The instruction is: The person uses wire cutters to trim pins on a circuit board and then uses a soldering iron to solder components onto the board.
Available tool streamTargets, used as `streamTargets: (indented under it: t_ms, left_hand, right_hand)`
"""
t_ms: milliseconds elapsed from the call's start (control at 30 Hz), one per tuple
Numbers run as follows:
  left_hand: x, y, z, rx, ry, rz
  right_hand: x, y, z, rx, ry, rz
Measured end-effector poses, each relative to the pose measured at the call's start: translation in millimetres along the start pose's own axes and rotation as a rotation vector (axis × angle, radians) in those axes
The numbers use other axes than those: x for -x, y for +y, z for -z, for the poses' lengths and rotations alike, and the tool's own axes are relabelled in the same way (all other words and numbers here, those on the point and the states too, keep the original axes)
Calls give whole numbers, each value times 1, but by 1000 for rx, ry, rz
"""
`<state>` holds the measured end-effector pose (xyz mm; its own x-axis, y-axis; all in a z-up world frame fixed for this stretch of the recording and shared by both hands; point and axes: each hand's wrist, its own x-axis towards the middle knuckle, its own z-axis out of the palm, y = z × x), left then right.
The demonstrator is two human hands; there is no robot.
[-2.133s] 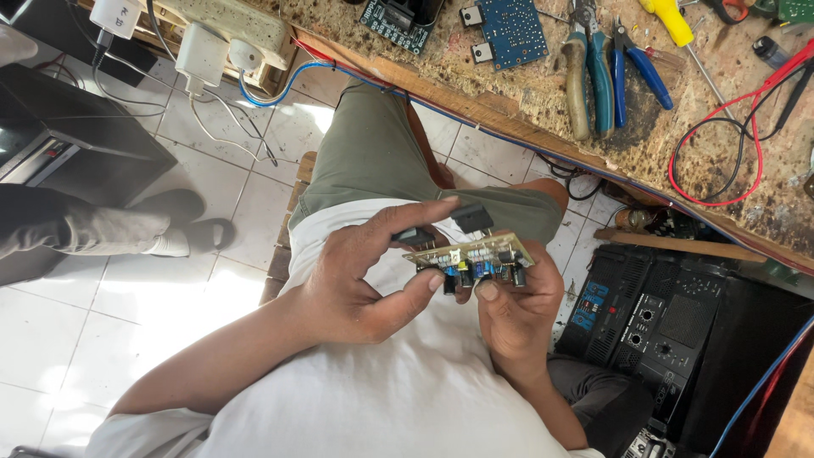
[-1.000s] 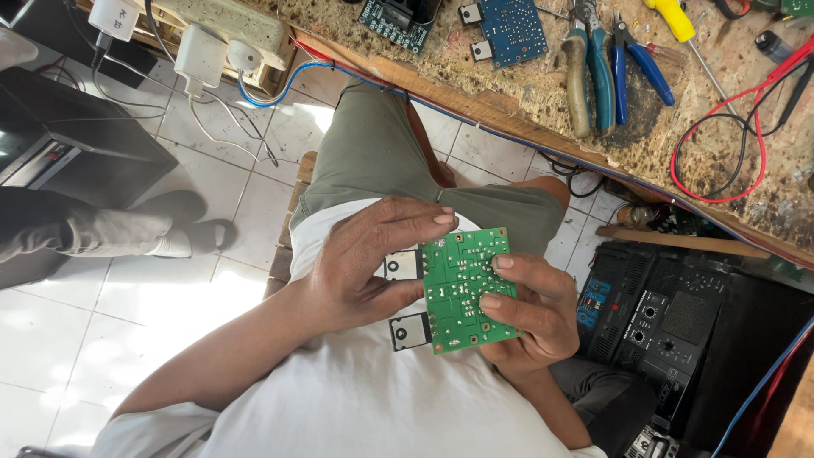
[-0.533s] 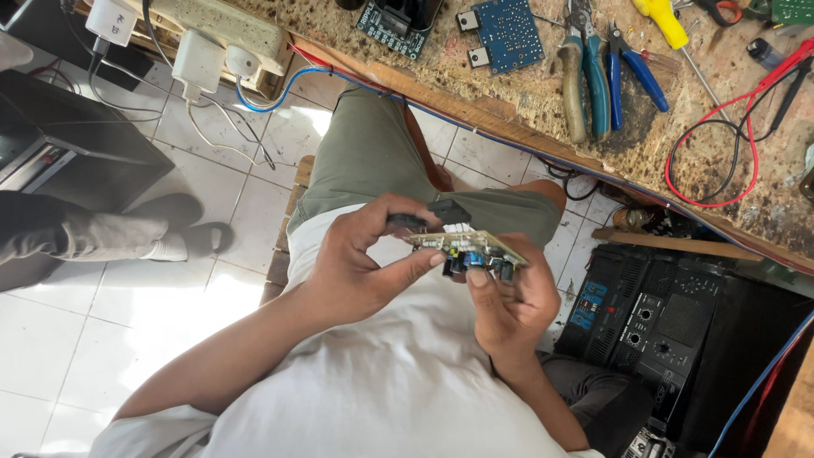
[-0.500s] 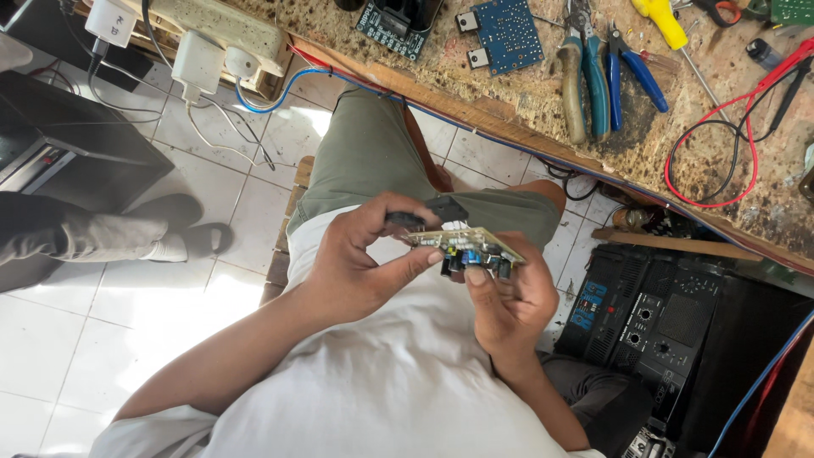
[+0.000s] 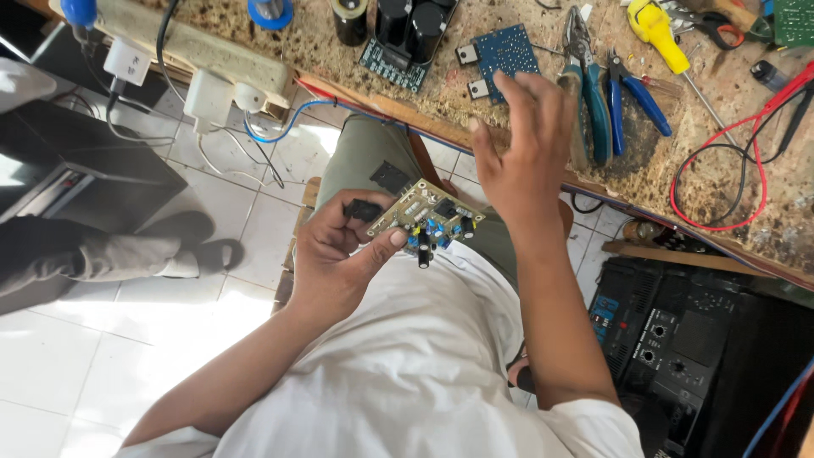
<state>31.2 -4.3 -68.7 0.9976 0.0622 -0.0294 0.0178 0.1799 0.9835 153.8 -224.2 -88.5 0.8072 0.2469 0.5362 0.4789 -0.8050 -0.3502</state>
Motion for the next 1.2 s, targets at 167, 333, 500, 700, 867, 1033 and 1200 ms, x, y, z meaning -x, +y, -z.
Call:
streamTargets:
  t_ms: [167,333,500,700,867,1033,1200]
  left_hand:
    - [-7,-10,-2,215,30,83]
    - [-17,-22,1,101,64,180]
    - [-26,-33,-6,71,40,249]
    - [-49,-41,-26,161,-23,219]
    - [-79,-36,-50,164,-132,223]
    - [-114,-33,-80,199,-180,188]
    - [-135,-22,-99,171,-190,180]
  right_hand:
    - [-25,18,-17,185,-80,80]
    - [-29,35,-22,-18,74,-47]
    - [-21,49,8,-428,355,-67]
    - [21,117,59,17,536,110]
    - [48,165,63,204,515,40]
    - [42,150,60,309,473,-107]
    - [34,140,59,271,457,-129]
